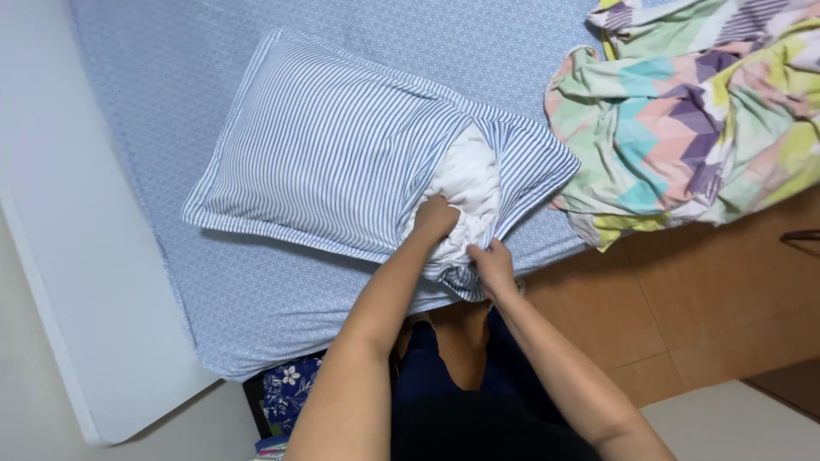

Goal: The person puts a blue and white striped pillowcase onto a white pillow on a bed. They align the corners, pull the fabric over the pillow, and smooth the surface. The person then places the pillow on the bed and briefly handles a folded striped cloth.

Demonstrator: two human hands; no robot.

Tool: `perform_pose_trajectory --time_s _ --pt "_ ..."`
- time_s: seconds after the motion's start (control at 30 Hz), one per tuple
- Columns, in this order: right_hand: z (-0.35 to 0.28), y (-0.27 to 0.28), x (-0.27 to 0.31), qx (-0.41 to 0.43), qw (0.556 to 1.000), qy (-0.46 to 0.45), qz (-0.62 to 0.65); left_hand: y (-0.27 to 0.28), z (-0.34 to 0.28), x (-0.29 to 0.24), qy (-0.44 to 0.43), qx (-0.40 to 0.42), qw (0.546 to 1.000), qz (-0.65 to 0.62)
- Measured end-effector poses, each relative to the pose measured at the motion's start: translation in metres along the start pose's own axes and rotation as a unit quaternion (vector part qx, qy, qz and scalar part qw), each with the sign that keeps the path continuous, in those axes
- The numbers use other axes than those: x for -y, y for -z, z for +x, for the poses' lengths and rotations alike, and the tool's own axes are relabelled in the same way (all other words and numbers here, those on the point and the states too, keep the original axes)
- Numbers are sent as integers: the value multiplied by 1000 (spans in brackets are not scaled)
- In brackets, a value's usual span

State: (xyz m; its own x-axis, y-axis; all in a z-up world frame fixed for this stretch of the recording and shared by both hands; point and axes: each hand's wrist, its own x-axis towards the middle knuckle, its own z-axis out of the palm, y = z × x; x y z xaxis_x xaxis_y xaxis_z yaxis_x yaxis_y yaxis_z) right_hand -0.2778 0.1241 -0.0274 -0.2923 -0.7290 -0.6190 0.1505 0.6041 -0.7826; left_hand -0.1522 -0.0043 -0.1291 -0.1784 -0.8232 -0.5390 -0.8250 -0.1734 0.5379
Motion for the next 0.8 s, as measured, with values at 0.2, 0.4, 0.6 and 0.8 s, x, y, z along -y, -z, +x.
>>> perform_pose_trajectory --time_s 0.2,0.4,0.6,0.8 --pt "-72 -39 83 23 896 303 -325 -55 -20 8 -64 207 976 -3" --pt "-33 15 76 77 772 361 -518 -83 -36 71 -181 319 930 10" --pt "-16 -7 92 91 578 475 -657 79 -163 16 -151 136 956 -213" --pt "56 -4 195 95 251 344 -900 77 -164 20 -177 3 975 -137"
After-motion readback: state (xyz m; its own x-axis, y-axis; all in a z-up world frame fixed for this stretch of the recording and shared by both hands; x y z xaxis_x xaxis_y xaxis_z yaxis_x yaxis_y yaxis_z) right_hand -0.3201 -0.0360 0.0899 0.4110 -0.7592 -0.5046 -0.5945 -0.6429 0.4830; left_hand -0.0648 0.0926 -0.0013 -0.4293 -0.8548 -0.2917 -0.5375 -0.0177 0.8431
